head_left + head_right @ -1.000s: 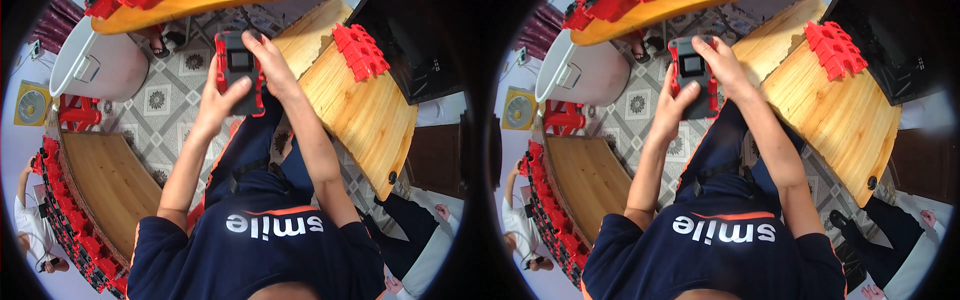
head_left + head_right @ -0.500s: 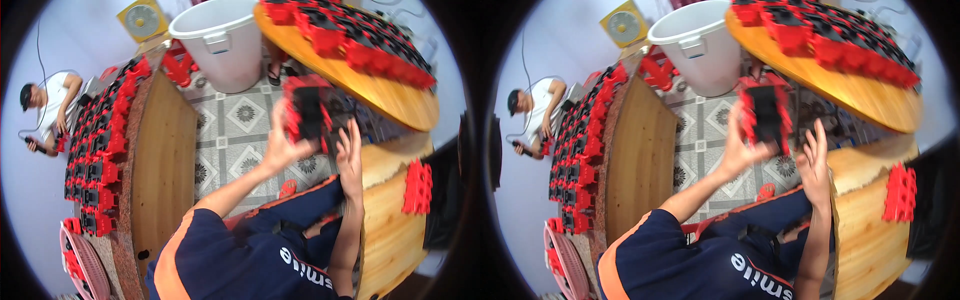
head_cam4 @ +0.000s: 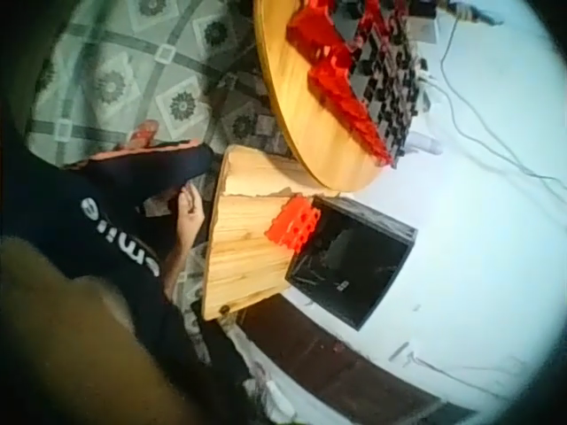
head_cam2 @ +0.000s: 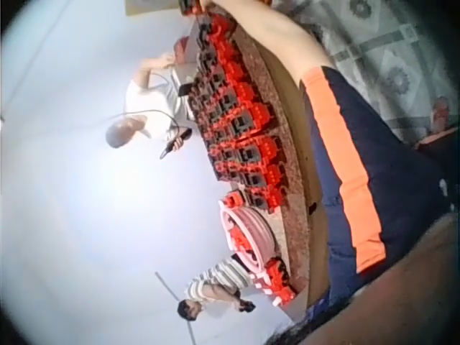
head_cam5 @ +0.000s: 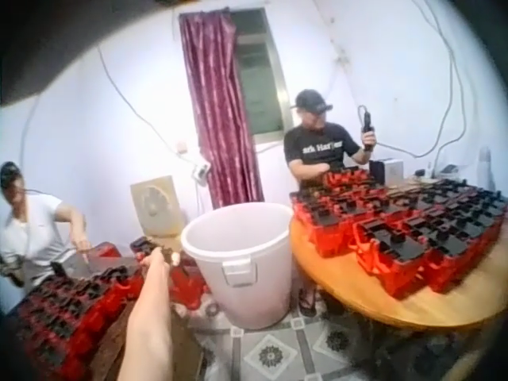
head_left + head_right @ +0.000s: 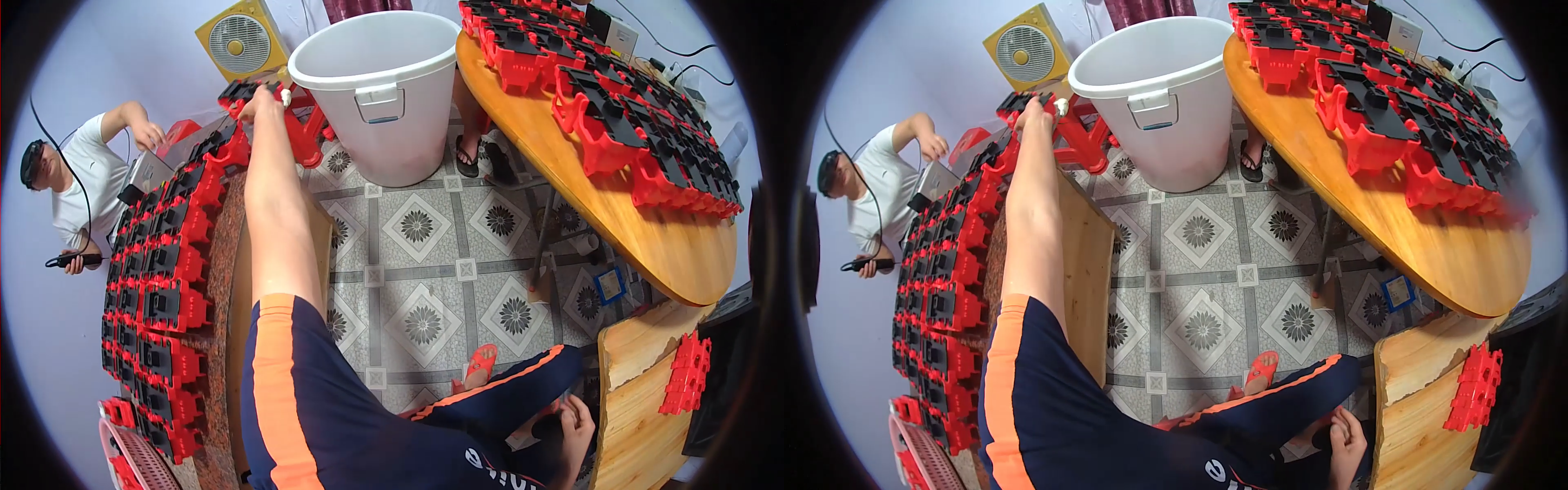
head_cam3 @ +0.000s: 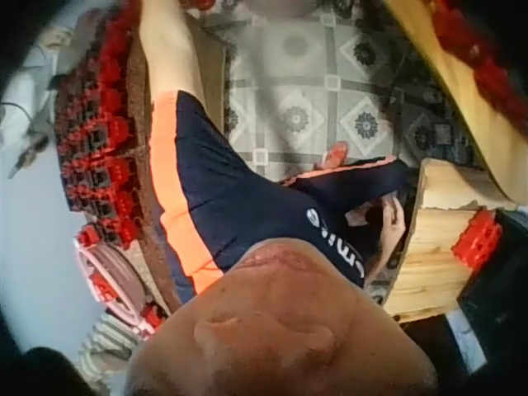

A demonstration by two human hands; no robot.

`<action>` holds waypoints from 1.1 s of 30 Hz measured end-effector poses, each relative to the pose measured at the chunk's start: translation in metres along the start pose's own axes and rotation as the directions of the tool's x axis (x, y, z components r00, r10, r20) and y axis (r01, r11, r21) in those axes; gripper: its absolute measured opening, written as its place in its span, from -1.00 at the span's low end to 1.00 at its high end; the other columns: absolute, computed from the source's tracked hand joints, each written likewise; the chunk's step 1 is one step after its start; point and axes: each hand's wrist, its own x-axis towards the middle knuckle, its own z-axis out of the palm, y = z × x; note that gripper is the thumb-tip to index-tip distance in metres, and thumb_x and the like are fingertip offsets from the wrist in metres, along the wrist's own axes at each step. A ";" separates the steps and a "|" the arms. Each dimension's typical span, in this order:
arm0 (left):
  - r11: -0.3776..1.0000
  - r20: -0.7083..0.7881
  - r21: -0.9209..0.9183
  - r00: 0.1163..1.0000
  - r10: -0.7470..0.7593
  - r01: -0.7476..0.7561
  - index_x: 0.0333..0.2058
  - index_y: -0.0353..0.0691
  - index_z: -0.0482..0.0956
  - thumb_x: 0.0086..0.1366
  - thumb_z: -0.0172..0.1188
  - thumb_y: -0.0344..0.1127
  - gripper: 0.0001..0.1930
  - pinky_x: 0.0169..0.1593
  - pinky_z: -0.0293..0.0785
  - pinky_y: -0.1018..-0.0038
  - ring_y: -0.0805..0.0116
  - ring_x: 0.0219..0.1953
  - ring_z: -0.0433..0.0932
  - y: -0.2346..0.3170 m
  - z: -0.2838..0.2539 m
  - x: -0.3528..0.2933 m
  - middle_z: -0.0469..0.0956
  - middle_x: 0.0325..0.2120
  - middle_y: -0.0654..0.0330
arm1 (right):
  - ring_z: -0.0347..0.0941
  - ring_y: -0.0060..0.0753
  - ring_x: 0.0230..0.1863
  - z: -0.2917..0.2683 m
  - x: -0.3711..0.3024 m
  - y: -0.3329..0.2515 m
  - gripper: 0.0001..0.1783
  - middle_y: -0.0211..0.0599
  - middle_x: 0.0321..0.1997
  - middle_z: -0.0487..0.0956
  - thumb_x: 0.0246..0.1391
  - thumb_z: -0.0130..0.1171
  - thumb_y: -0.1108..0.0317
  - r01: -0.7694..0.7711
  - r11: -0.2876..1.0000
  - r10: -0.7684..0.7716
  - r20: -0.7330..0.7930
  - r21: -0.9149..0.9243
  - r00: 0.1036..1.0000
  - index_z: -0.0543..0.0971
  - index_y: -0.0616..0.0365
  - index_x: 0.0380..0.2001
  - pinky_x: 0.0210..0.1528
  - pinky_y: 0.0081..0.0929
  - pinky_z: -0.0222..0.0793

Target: The person assembles black plastic chassis components into red toy car frames by hand, creating assembled toy units.

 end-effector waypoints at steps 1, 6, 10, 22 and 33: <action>0.995 0.115 -0.075 0.992 -0.058 0.067 0.14 -0.49 0.14 -0.06 0.41 -0.43 -0.18 0.16 0.43 0.21 0.08 0.14 0.38 -0.020 -0.003 -0.023 0.28 0.16 -0.17 | 0.50 -0.48 -0.15 -0.007 -0.009 0.001 -0.65 -0.14 -0.10 0.57 0.15 0.05 0.55 -0.016 1.000 0.015 -0.040 -0.019 0.999 0.46 0.39 0.03 -0.05 -0.56 0.40; 0.937 -0.105 0.347 0.994 -0.008 0.044 -0.10 -0.33 0.52 0.05 0.37 -0.22 -0.53 0.15 0.41 0.05 0.09 -0.01 0.51 -0.002 -0.017 -0.010 0.48 0.02 0.02 | 0.52 -0.39 -0.09 -0.017 -0.029 0.008 -0.63 -0.11 -0.05 0.56 0.16 0.07 0.49 -0.104 0.993 0.099 -0.083 -0.055 0.992 0.45 0.37 0.04 0.01 -0.54 0.39; 0.477 -0.007 0.869 0.961 0.277 -0.131 -0.08 -0.23 0.54 0.08 0.35 -0.15 -0.55 0.12 0.41 0.00 0.09 -0.08 0.54 -0.035 -0.009 -0.020 0.51 -0.01 0.08 | 0.49 -0.38 0.01 -0.029 -0.046 0.015 -0.61 -0.10 0.00 0.55 0.15 0.08 0.53 -0.122 0.987 0.110 -0.110 -0.109 0.988 0.44 0.37 0.06 0.11 -0.49 0.35; 0.845 0.873 -0.456 0.045 0.485 -0.278 0.00 -0.37 0.39 0.21 0.12 -0.54 -0.65 -0.04 0.44 0.40 0.26 -0.01 0.41 -0.122 -0.313 -0.540 0.39 -0.04 0.10 | 0.54 -0.13 -0.20 -0.110 -0.001 -0.005 -0.70 -0.11 -0.24 0.59 0.09 0.23 0.33 -0.009 0.730 -0.648 -0.697 -0.684 0.307 0.54 0.23 -0.12 -0.15 -0.30 0.43; 0.517 0.302 -0.848 -0.909 0.289 -0.117 0.16 0.20 0.42 0.33 -0.01 0.09 -0.55 0.27 -0.07 -0.04 0.00 0.29 0.13 -0.201 -0.375 -0.884 0.27 0.23 0.09 | 0.56 -0.25 -0.23 -0.229 0.038 0.056 -0.69 -0.13 -0.28 0.61 0.05 0.26 0.32 0.096 0.954 -0.290 -0.804 -0.283 0.518 0.50 0.22 -0.17 -0.18 -0.41 0.42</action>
